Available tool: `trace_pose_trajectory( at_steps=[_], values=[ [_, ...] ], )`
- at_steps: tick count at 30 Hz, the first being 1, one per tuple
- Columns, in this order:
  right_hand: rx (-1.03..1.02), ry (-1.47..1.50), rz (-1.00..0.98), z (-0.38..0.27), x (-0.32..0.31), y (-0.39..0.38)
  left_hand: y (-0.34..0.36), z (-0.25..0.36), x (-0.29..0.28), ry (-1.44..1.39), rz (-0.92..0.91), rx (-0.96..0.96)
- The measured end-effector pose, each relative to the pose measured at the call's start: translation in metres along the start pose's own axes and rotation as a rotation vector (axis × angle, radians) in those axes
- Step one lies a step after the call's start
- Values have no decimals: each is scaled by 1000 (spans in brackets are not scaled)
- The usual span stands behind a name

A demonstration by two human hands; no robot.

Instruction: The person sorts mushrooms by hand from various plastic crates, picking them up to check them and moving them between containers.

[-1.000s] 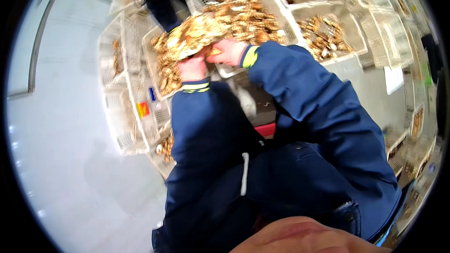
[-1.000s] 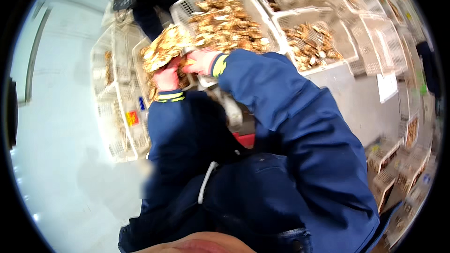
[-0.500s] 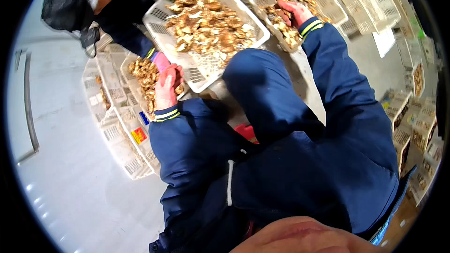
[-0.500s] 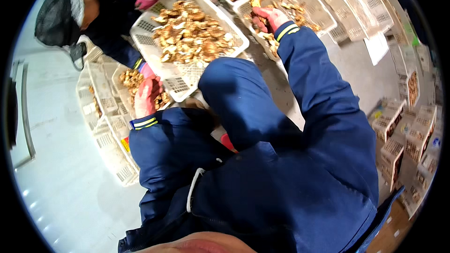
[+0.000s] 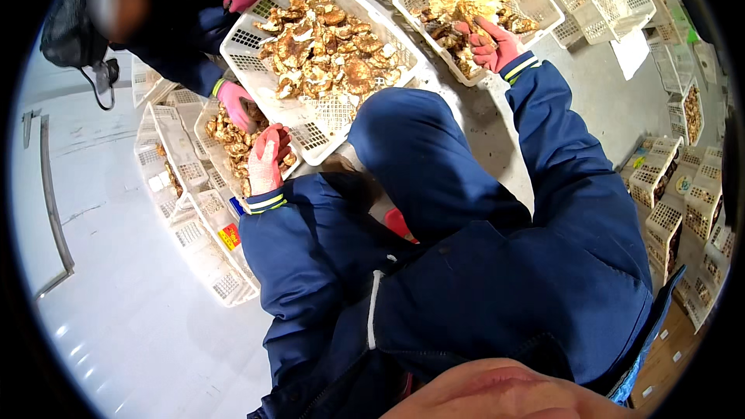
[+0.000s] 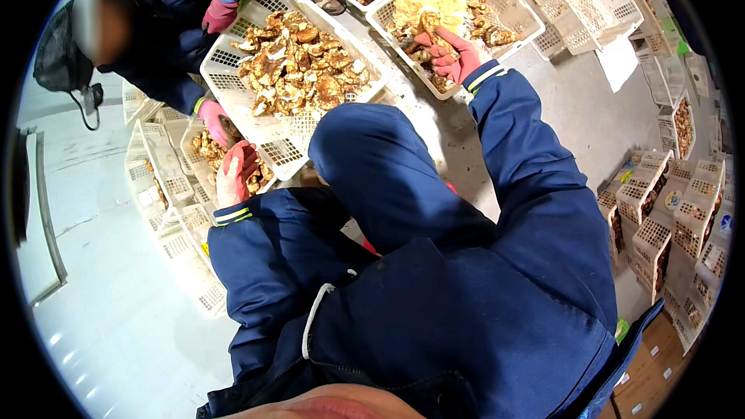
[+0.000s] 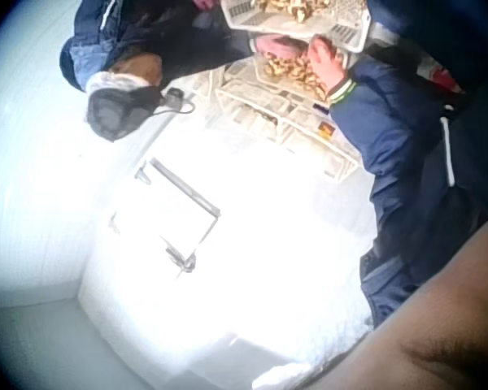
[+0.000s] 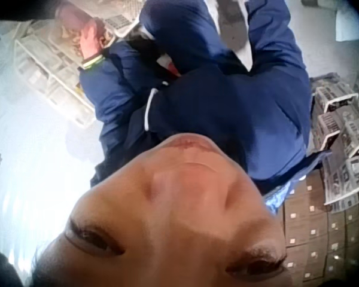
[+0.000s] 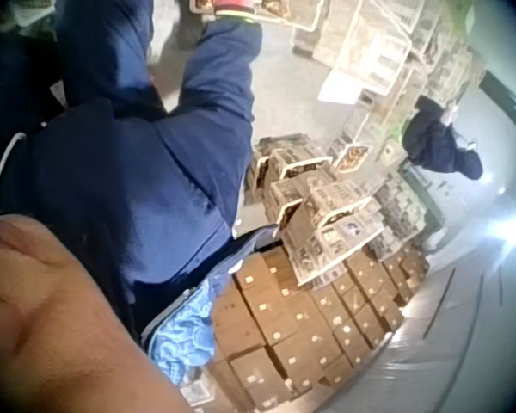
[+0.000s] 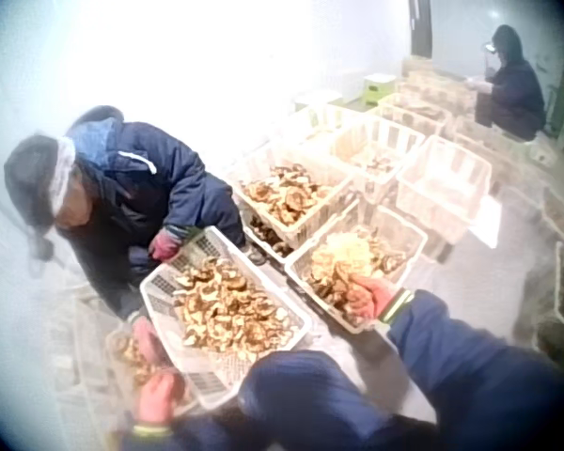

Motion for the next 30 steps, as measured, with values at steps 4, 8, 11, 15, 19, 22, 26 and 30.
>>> trace_pose_trajectory(
  at_steps=[4,8,11,15,19,22,26,30],
  values=[
    [-5,-152,243,-7,-22,13,-3,-1,-7,-12,29,6],
    [-66,-508,567,-46,-177,73,-4,7,3,2,7,1],
    [-11,-948,1055,-68,-259,110,-8,8,-2,-49,49,3],
    [-82,-1331,1570,-131,-282,86,6,21,27,-159,33,47],
    [-190,-1488,1655,-79,-164,140,-12,25,4,152,56,38],
    [-513,-1489,1406,-112,-66,124,-5,21,10,121,-6,50],
    [-677,-1409,724,-59,100,145,-12,21,-5,178,-15,114],
    [-335,-1852,433,12,146,195,1,24,-3,121,29,148]
  ],
)
Point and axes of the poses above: each hand's wrist, its own y-axis towards the middle knuckle, its own x-axis out of the palm, z = x × y, the point moved 9 cm from there along y, towards the middle knuckle, and after that the axes turned 15 degrees about x, right-handed, at the moved point
